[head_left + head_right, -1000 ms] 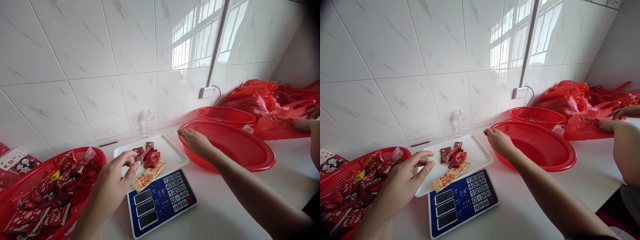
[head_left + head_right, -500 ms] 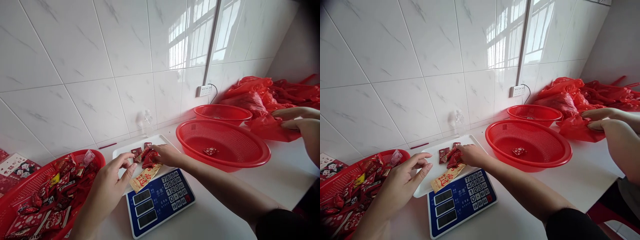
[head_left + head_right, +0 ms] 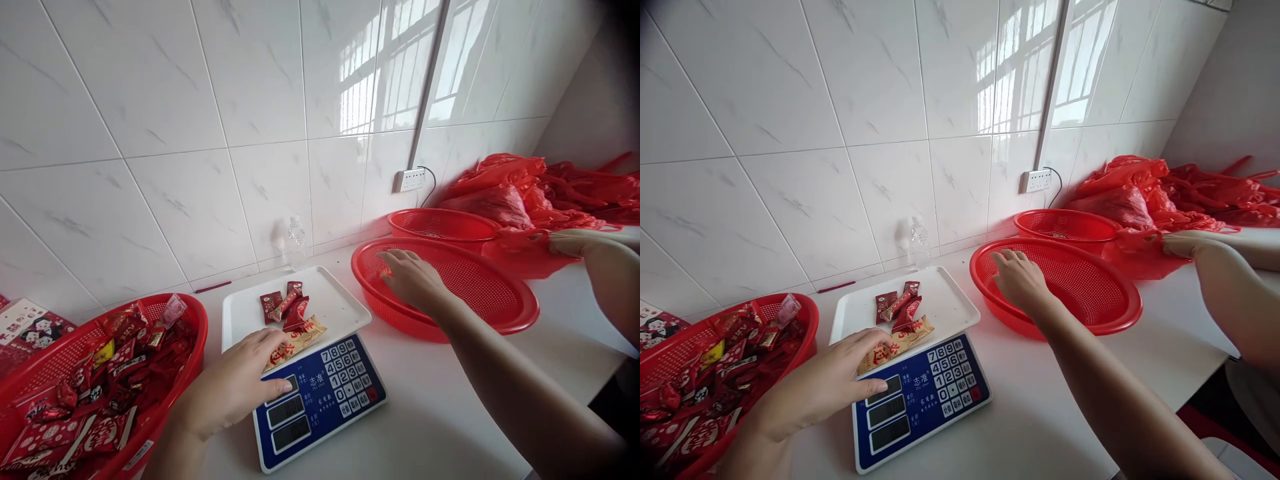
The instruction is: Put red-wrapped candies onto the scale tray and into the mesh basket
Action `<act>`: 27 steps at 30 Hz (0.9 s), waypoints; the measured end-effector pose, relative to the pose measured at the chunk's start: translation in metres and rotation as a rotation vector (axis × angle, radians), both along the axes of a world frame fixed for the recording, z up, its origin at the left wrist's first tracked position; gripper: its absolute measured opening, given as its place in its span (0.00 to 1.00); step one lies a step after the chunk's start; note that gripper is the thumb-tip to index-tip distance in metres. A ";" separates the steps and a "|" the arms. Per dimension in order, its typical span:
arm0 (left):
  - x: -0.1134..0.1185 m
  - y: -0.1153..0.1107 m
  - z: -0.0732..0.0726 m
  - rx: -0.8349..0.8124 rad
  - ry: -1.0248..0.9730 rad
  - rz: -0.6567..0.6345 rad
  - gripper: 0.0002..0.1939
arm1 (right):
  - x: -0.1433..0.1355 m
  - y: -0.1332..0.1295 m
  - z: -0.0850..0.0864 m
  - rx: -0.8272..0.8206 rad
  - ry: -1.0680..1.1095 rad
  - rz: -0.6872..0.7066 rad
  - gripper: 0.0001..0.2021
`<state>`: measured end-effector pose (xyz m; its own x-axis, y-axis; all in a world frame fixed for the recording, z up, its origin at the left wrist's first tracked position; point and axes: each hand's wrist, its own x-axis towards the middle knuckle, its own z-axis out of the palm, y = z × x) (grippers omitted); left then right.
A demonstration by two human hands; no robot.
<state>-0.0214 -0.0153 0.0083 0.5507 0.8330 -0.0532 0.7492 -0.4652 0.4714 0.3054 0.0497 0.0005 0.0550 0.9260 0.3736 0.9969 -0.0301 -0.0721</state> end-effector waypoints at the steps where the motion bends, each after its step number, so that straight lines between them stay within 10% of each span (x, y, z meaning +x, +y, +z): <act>1: 0.001 0.002 0.000 -0.014 -0.004 -0.002 0.25 | 0.000 -0.001 -0.003 0.006 0.014 0.054 0.21; 8: 0.008 0.005 0.002 -0.097 -0.015 -0.017 0.19 | -0.072 -0.028 -0.020 -0.098 0.203 0.840 0.21; 13: 0.012 0.000 0.010 -0.086 -0.113 -0.027 0.17 | -0.109 -0.044 -0.023 -0.110 0.098 1.040 0.18; 18: 0.012 0.000 0.013 0.065 -0.240 0.050 0.14 | -0.096 -0.037 -0.020 0.027 0.065 0.937 0.16; 27: 0.000 0.013 0.006 0.366 -0.265 0.374 0.13 | -0.016 -0.012 0.005 0.107 -0.024 0.108 0.16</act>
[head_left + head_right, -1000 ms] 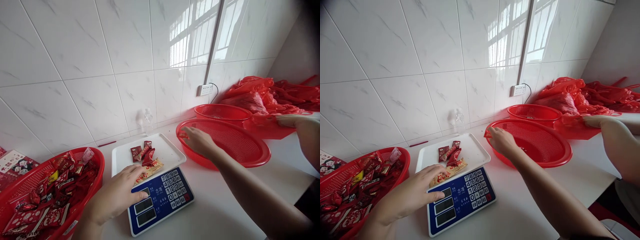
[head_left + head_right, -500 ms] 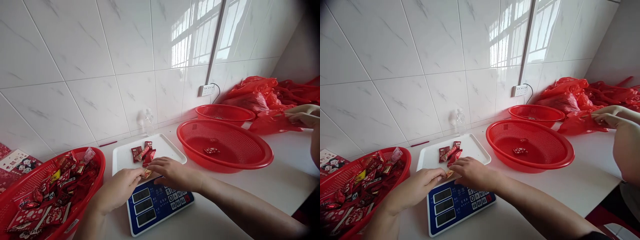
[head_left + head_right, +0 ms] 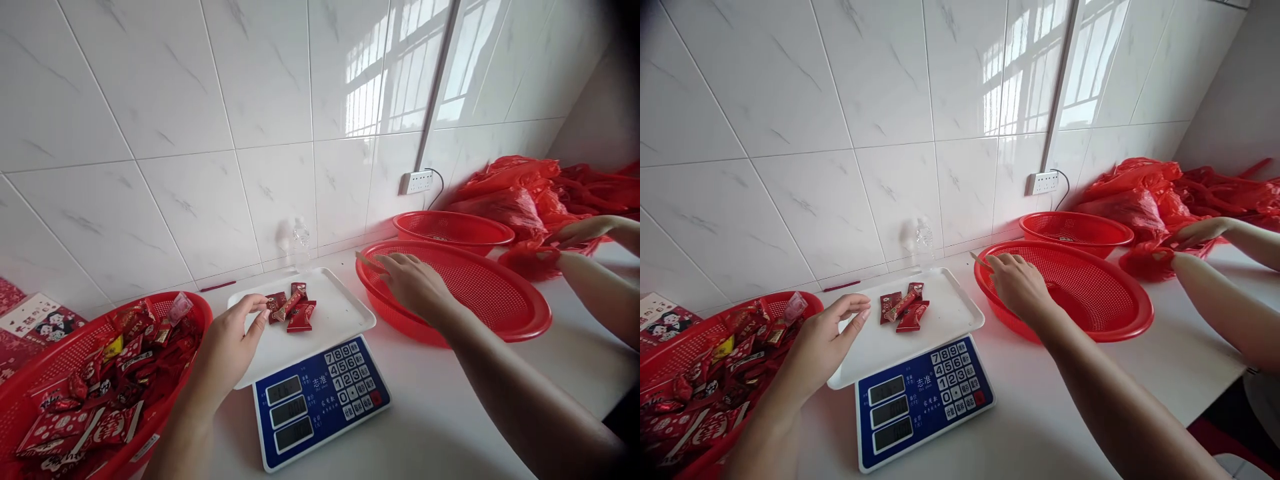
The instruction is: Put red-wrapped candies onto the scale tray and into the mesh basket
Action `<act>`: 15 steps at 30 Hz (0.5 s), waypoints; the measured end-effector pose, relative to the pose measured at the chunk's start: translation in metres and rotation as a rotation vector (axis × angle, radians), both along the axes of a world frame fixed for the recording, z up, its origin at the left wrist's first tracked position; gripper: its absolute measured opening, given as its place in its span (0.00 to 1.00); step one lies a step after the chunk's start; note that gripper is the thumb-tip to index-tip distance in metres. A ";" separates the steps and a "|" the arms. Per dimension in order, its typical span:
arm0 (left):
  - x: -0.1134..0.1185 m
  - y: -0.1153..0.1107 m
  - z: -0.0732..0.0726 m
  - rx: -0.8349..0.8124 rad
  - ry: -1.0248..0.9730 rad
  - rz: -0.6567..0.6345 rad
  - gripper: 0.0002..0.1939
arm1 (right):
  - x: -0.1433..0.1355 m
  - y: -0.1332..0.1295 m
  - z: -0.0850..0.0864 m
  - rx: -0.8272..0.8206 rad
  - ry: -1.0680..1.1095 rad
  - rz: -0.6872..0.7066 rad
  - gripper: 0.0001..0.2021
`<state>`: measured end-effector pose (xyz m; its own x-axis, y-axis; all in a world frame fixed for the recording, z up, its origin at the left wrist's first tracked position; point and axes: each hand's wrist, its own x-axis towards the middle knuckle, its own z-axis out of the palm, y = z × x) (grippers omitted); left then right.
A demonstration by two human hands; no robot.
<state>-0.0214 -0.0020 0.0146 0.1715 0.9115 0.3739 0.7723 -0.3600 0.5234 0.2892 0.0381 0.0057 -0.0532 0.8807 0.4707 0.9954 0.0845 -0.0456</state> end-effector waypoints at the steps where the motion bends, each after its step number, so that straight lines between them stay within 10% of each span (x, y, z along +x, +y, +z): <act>1: 0.000 0.000 0.000 -0.004 0.003 0.002 0.13 | -0.001 0.001 -0.002 -0.025 0.007 0.032 0.17; 9: 0.004 -0.002 -0.003 -0.082 0.086 -0.062 0.14 | -0.083 0.006 -0.022 -0.248 0.046 0.800 0.19; 15: 0.003 -0.003 -0.003 -0.109 0.094 -0.087 0.14 | -0.096 0.009 -0.032 -0.259 -0.028 0.750 0.17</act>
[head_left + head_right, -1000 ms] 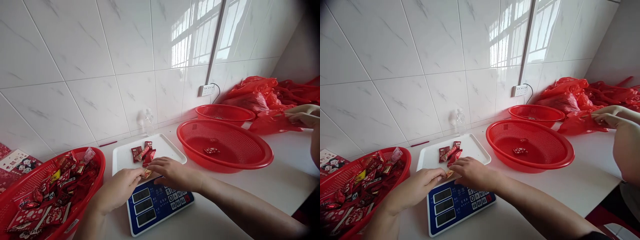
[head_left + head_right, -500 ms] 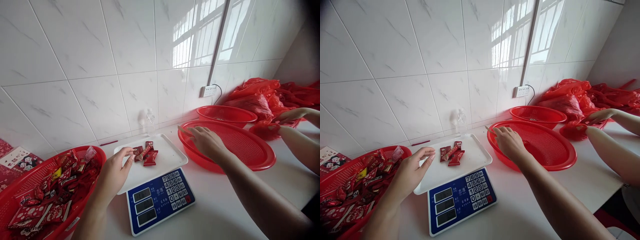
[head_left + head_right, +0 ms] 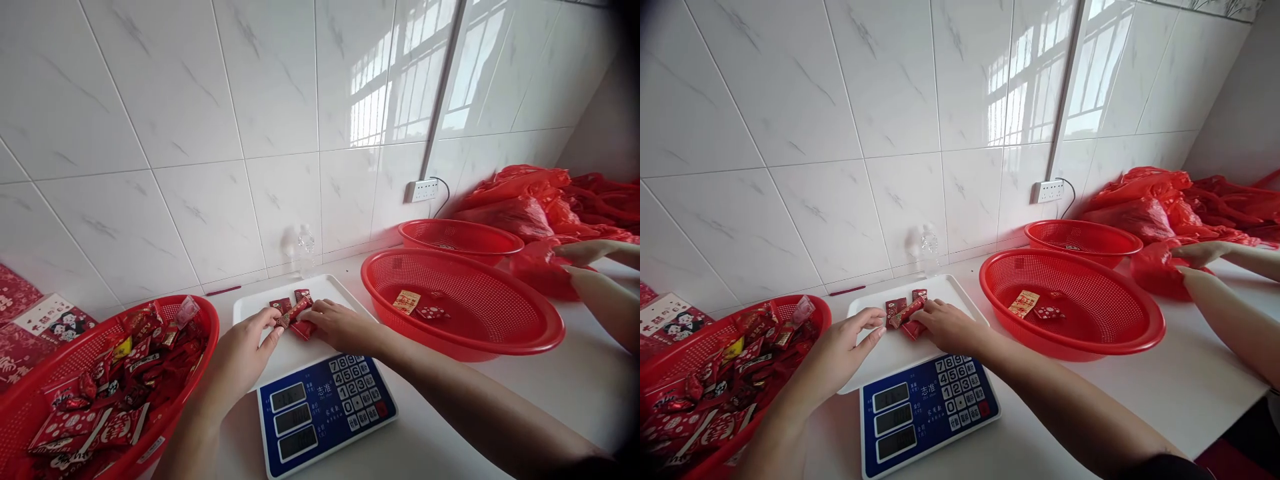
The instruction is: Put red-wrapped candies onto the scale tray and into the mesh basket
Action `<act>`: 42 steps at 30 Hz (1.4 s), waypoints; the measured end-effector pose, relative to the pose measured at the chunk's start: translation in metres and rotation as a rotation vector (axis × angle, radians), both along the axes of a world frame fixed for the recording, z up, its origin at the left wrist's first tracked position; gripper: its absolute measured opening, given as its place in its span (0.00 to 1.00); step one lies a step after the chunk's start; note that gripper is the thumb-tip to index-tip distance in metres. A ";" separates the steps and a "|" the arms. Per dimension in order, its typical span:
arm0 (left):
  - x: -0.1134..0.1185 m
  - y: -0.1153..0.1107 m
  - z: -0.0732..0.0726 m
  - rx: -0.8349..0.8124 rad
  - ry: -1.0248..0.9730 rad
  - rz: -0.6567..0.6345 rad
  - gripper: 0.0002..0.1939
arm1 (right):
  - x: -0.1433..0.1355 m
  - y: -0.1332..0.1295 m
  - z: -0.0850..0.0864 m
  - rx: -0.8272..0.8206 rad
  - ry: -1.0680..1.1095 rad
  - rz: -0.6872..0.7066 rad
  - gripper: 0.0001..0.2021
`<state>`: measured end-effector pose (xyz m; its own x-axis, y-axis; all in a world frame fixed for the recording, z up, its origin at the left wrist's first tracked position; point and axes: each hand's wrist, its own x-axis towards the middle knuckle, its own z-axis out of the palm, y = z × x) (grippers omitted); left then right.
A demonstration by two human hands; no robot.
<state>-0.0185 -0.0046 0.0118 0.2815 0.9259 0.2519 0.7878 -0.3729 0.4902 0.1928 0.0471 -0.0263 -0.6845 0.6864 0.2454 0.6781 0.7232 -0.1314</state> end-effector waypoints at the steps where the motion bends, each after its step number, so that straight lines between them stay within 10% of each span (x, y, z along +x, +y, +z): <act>1: 0.000 0.000 0.000 -0.001 -0.001 0.000 0.14 | 0.004 -0.001 0.000 -0.002 -0.010 -0.033 0.16; 13: -0.004 0.002 0.001 -0.019 -0.012 0.025 0.14 | 0.114 0.005 0.034 0.067 -0.057 -0.942 0.25; 24: -0.005 -0.002 0.002 -0.074 0.042 0.014 0.15 | -0.015 0.028 0.000 0.053 -0.015 0.024 0.22; 30: -0.009 -0.001 0.002 -0.079 0.061 0.023 0.17 | -0.009 0.028 0.007 0.082 -0.046 -0.133 0.15; 37: -0.010 -0.002 0.003 -0.082 0.067 0.028 0.16 | 0.090 0.022 0.035 0.149 -0.051 -0.852 0.21; 42: -0.010 -0.003 0.008 -0.112 0.089 0.104 0.18 | 0.058 0.025 0.021 -0.093 -0.005 -0.589 0.29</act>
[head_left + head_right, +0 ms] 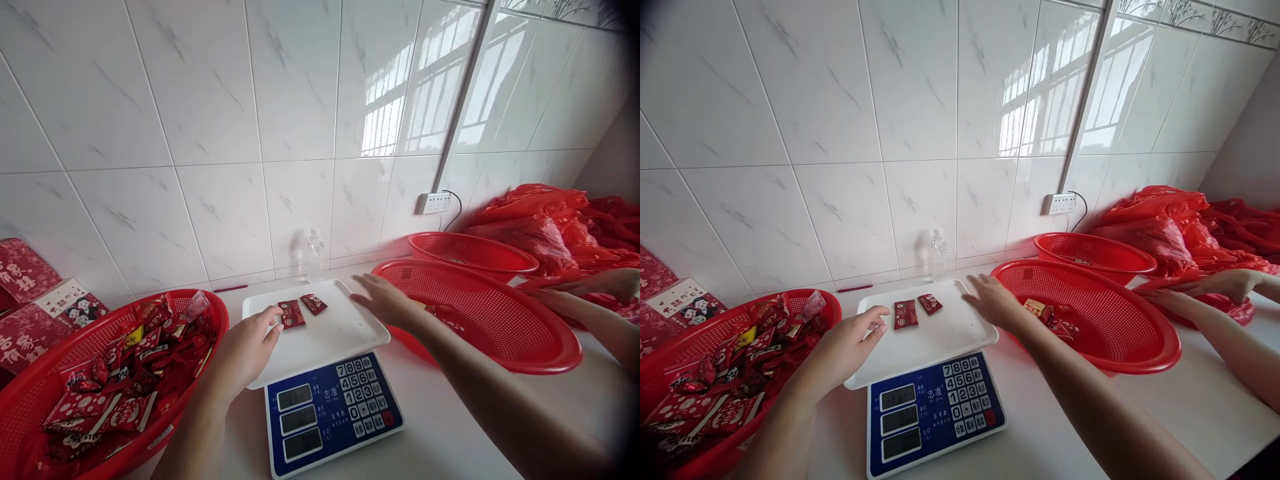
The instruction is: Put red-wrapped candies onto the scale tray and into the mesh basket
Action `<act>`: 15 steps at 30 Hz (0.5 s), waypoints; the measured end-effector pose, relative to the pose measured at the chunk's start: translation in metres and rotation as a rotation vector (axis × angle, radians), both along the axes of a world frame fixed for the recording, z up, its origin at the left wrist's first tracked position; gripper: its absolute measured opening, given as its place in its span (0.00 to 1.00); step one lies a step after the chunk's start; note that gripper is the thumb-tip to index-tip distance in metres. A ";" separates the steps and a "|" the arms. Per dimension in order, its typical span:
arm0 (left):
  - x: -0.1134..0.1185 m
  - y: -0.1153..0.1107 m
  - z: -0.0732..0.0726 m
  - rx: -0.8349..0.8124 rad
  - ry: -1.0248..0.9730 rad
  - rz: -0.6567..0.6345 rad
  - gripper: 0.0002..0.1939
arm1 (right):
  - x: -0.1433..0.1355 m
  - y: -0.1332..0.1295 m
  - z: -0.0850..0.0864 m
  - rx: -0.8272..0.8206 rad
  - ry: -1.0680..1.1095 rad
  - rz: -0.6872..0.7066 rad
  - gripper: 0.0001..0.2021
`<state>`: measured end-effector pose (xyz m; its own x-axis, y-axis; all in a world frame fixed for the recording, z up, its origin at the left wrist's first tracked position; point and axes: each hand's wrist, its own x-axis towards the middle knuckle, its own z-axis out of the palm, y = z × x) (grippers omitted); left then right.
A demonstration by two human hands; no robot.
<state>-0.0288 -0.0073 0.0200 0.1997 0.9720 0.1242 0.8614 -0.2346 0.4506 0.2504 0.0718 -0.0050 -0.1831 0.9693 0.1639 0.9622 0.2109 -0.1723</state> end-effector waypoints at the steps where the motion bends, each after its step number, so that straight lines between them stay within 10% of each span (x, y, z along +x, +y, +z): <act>1: 0.000 0.000 0.000 -0.004 0.003 0.024 0.18 | -0.018 0.002 -0.004 -0.076 0.037 0.089 0.30; 8: -0.002 0.000 -0.002 -0.002 0.001 0.025 0.19 | -0.122 0.021 -0.011 -0.246 0.015 0.219 0.33; 15: -0.001 0.003 -0.004 -0.003 -0.021 -0.008 0.18 | -0.134 0.008 -0.021 -0.117 0.018 0.485 0.18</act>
